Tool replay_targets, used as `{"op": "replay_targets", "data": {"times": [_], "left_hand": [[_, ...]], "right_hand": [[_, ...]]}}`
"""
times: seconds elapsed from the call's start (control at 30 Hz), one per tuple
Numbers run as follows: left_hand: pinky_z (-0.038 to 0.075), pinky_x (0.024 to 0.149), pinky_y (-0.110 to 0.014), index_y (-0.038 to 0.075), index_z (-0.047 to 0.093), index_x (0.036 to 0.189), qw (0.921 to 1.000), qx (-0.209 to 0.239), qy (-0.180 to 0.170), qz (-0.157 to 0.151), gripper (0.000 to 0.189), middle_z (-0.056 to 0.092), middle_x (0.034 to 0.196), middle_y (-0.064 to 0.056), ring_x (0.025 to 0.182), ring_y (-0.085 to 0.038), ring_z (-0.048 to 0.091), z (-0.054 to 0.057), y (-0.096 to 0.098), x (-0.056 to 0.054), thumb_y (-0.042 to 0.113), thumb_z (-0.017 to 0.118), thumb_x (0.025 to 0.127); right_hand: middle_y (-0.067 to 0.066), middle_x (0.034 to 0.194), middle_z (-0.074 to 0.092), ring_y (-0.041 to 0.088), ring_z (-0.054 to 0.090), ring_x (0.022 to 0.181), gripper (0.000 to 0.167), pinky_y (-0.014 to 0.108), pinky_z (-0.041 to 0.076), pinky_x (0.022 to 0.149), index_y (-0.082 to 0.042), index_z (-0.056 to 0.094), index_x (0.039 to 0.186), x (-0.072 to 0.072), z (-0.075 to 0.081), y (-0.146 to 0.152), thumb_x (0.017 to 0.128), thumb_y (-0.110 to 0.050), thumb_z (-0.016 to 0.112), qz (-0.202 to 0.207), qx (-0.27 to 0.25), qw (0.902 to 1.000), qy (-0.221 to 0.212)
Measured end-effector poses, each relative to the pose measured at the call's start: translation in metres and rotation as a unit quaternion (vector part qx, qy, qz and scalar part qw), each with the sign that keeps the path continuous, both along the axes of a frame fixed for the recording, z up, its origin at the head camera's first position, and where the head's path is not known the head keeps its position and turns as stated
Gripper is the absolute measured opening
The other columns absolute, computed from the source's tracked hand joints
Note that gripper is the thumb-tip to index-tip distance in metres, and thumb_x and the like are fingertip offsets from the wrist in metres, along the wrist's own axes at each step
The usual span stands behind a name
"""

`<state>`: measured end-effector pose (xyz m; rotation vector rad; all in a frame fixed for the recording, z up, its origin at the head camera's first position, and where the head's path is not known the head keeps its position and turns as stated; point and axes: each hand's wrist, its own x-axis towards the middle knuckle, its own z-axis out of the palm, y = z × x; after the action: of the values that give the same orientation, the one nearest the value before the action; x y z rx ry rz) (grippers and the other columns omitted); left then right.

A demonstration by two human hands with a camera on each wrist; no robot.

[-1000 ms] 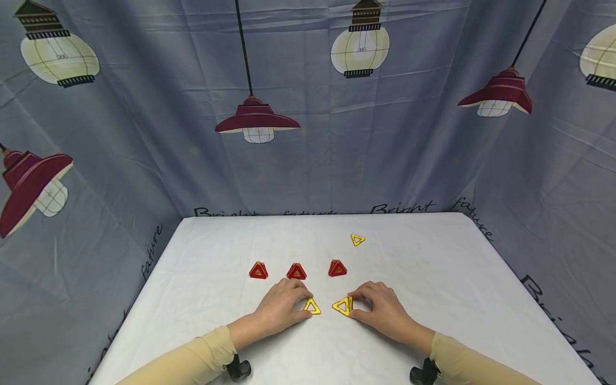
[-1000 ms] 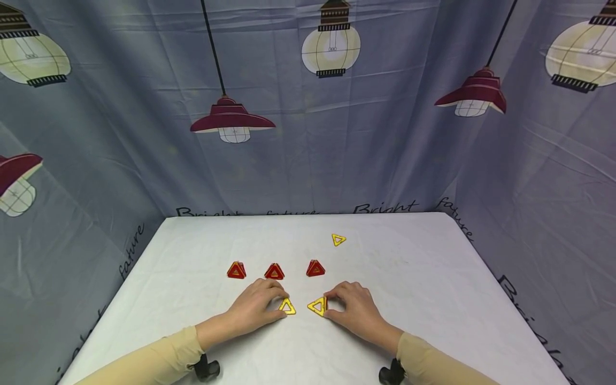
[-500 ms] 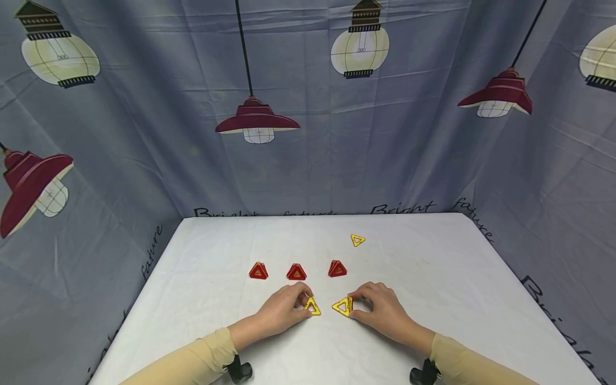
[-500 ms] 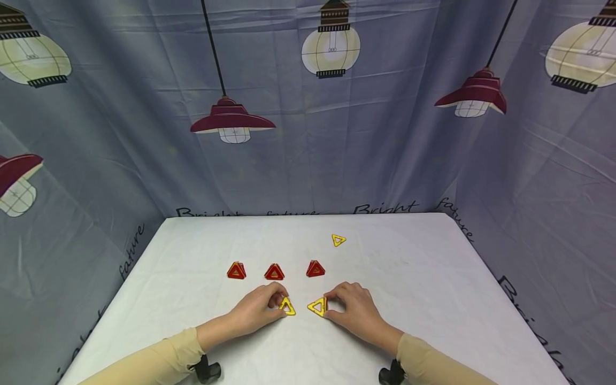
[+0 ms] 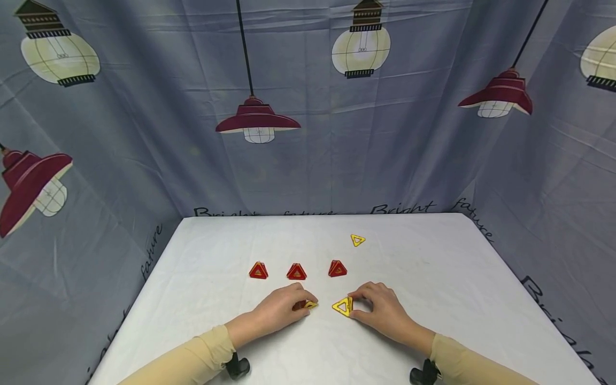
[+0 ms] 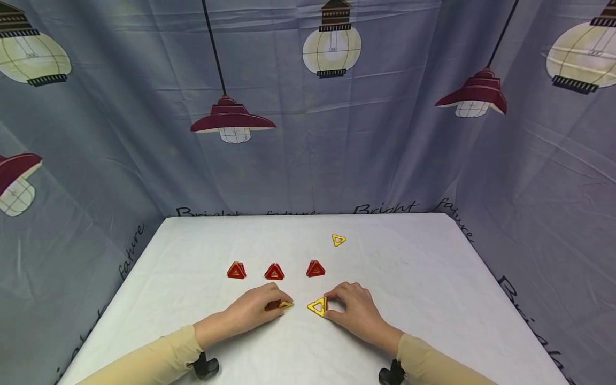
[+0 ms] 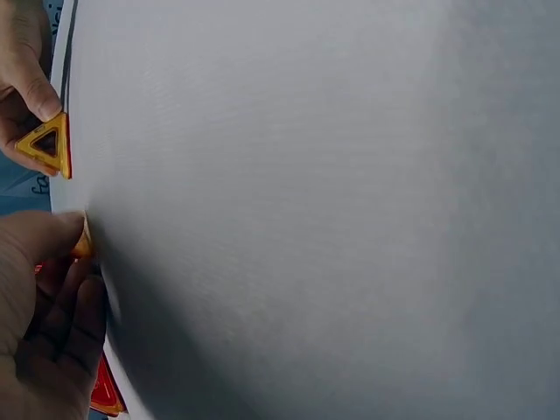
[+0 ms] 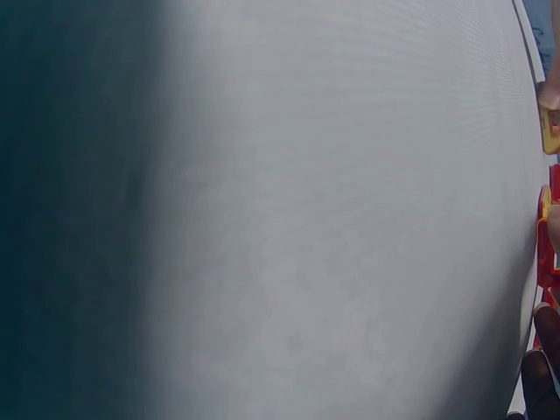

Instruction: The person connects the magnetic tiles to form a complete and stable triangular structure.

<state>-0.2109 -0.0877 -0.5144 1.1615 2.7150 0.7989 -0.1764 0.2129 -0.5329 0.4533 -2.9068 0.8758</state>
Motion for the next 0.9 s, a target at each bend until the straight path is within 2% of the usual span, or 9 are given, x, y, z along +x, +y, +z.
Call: {"op": "replay_targets", "data": {"times": [0.13, 0.43, 0.7, 0.9], "left_hand": [[0.046, 0.07, -0.016, 0.022, 0.075, 0.119, 0.9993, -0.003, -0.028, -0.025, 0.025, 0.058, 0.093, 0.013, 0.079, 0.0, 0.053, 0.001, -0.001, -0.002, 0.02, 0.076, 0.094], [0.047, 0.074, -0.017, 0.016, 0.073, 0.119, 0.9969, -0.019, -0.059, -0.048, 0.028, 0.061, 0.092, 0.011, 0.082, -0.004, 0.057, 0.01, -0.002, -0.01, 0.009, 0.075, 0.091], [0.05, 0.08, -0.019, 0.012, 0.073, 0.122, 0.9954, 0.012, -0.088, -0.036, 0.033, 0.063, 0.097, 0.011, 0.087, 0.0, 0.059, 0.011, 0.006, -0.013, 0.016, 0.081, 0.09], [0.05, 0.075, -0.019, 0.014, 0.074, 0.122, 0.9943, 0.029, -0.101, -0.017, 0.034, 0.064, 0.098, 0.012, 0.082, 0.0, 0.058, 0.007, 0.02, -0.018, 0.021, 0.082, 0.089]], "right_hand": [[-0.024, 0.103, 0.06, 0.007, 0.052, 0.101, 0.036, 0.04, 0.041, 0.088, -0.032, 0.075, 0.112, 0.0, 0.0, -0.001, 0.079, -0.039, 0.089, -0.003, 0.001, 1.0, 0.002], [-0.024, 0.103, 0.06, 0.01, 0.053, 0.102, 0.037, 0.042, 0.041, 0.09, -0.031, 0.076, 0.111, -0.001, 0.003, -0.004, 0.077, -0.037, 0.09, -0.019, 0.003, 0.9998, -0.01], [-0.023, 0.104, 0.06, 0.009, 0.053, 0.102, 0.039, 0.04, 0.042, 0.089, -0.029, 0.078, 0.117, -0.002, 0.006, -0.004, 0.08, -0.034, 0.089, -0.008, 0.014, 0.9998, -0.014], [-0.02, 0.103, 0.061, 0.01, 0.053, 0.1, 0.04, 0.041, 0.042, 0.087, -0.024, 0.078, 0.121, -0.004, 0.009, -0.005, 0.083, -0.03, 0.087, 0.01, 0.015, 0.9998, -0.012]]}}
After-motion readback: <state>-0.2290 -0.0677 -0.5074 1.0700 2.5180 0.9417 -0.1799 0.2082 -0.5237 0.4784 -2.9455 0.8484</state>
